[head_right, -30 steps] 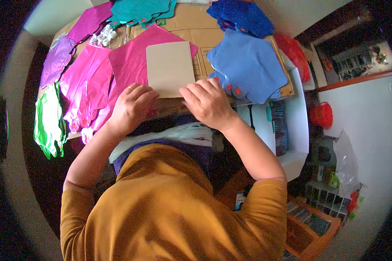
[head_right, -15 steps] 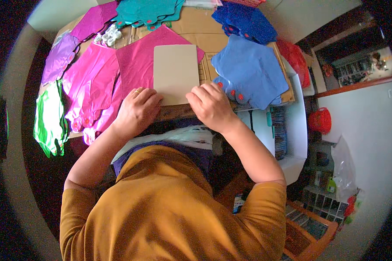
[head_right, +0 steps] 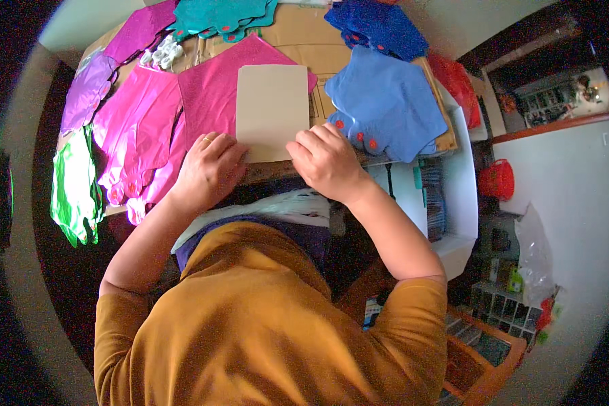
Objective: Sorting and organizing various colored plastic foil sheets on a cardboard-covered workbench.
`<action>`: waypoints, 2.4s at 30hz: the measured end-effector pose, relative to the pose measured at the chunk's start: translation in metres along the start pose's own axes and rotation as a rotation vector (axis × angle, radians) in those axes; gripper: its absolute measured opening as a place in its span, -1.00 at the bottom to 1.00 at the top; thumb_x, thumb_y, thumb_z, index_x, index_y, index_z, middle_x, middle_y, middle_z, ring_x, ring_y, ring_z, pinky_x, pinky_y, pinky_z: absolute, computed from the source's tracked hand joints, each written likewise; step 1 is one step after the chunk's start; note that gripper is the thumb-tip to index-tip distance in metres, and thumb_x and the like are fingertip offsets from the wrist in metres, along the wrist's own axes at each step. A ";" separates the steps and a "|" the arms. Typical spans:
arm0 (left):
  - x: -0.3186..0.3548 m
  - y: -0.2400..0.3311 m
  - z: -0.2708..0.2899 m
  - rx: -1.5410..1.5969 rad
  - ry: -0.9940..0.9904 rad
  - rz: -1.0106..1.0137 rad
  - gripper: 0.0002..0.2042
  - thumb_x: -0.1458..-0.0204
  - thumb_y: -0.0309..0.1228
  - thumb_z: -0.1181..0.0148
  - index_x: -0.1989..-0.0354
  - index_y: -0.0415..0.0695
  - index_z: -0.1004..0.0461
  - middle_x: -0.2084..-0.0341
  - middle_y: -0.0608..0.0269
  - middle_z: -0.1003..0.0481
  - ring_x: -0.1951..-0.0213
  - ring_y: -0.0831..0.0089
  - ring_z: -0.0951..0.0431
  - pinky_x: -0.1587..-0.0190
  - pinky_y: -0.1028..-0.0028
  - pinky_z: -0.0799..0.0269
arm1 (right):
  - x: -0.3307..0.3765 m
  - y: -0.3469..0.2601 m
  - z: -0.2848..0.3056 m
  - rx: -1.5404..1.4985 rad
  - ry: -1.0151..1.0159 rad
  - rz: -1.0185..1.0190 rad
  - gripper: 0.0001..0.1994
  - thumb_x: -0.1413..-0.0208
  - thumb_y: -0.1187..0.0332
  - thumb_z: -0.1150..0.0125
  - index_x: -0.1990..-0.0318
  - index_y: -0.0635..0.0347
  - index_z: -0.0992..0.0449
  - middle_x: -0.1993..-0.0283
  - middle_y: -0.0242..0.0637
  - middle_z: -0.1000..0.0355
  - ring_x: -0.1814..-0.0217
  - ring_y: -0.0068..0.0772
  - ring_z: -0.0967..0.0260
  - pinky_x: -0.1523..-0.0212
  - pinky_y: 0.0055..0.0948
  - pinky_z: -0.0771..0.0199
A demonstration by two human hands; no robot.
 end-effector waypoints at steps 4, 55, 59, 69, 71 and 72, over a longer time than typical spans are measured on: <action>0.001 -0.004 -0.004 -0.005 -0.017 -0.009 -0.76 0.13 -0.47 -0.26 0.23 -0.17 -0.49 0.35 0.16 -0.40 0.28 0.19 -0.43 0.17 0.29 -0.37 | 0.000 0.003 -0.001 -0.016 -0.013 0.008 -0.89 0.11 0.48 -0.18 0.38 0.16 -0.42 0.41 -0.32 -0.27 0.33 -0.27 -0.29 0.23 -0.30 -0.30; -0.018 -0.018 -0.006 0.811 0.307 0.437 -0.92 -0.12 -0.53 -0.15 0.24 -0.24 -0.49 0.44 0.20 -0.45 0.35 0.49 -0.45 0.28 0.44 -0.38 | -0.019 0.082 0.001 -1.269 0.379 -0.683 -0.76 -0.12 0.44 -0.28 0.13 0.22 -0.36 0.18 -0.35 -0.47 0.13 -0.58 -0.38 0.04 -0.50 -0.36; -0.026 -0.010 0.014 1.104 0.026 0.653 -0.85 -0.11 -0.44 -0.17 0.25 -0.27 -0.56 0.43 0.29 -0.56 0.43 0.58 -0.50 0.33 0.51 -0.44 | -0.042 0.095 0.025 -1.084 0.095 -0.720 -0.75 -0.07 0.45 -0.28 0.12 0.30 -0.41 0.18 -0.31 -0.49 0.13 -0.56 -0.39 0.05 -0.49 -0.39; -0.034 -0.038 -0.013 1.274 -0.092 0.931 -0.77 -0.13 -0.44 -0.15 0.14 -0.39 -0.48 0.31 0.13 -0.57 0.33 0.45 -0.58 0.23 0.46 -0.52 | -0.092 0.103 0.024 -0.304 -0.075 -0.499 -0.41 0.01 0.30 -0.36 -0.16 0.31 -0.32 -0.13 -0.05 -0.35 -0.15 -0.25 -0.34 -0.13 -0.28 -0.35; -0.025 -0.043 -0.022 1.381 0.031 1.019 -0.77 -0.14 -0.44 -0.13 0.15 -0.40 -0.49 0.34 0.12 -0.57 0.36 0.45 -0.57 0.26 0.47 -0.51 | -0.081 0.062 0.049 -0.249 0.004 -0.330 -0.36 0.08 0.28 -0.42 -0.18 0.25 -0.32 -0.17 -0.05 -0.30 -0.22 -0.13 -0.27 -0.20 -0.23 -0.29; -0.020 -0.043 -0.026 1.416 0.087 1.038 -0.76 -0.14 -0.43 -0.12 0.15 -0.40 -0.49 0.36 0.12 -0.57 0.38 0.46 -0.56 0.30 0.49 -0.50 | -0.072 0.042 0.057 -0.296 -0.036 -0.241 -0.33 0.14 0.28 -0.45 -0.18 0.20 -0.33 -0.18 -0.05 -0.28 -0.26 -0.06 -0.23 -0.24 -0.21 -0.26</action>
Point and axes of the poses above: each hand's wrist, its own x-axis away from the middle knuckle, its own z-axis out of the back of the hand, y = z × x, the point moved 5 cm from there along -x, towards the middle knuckle
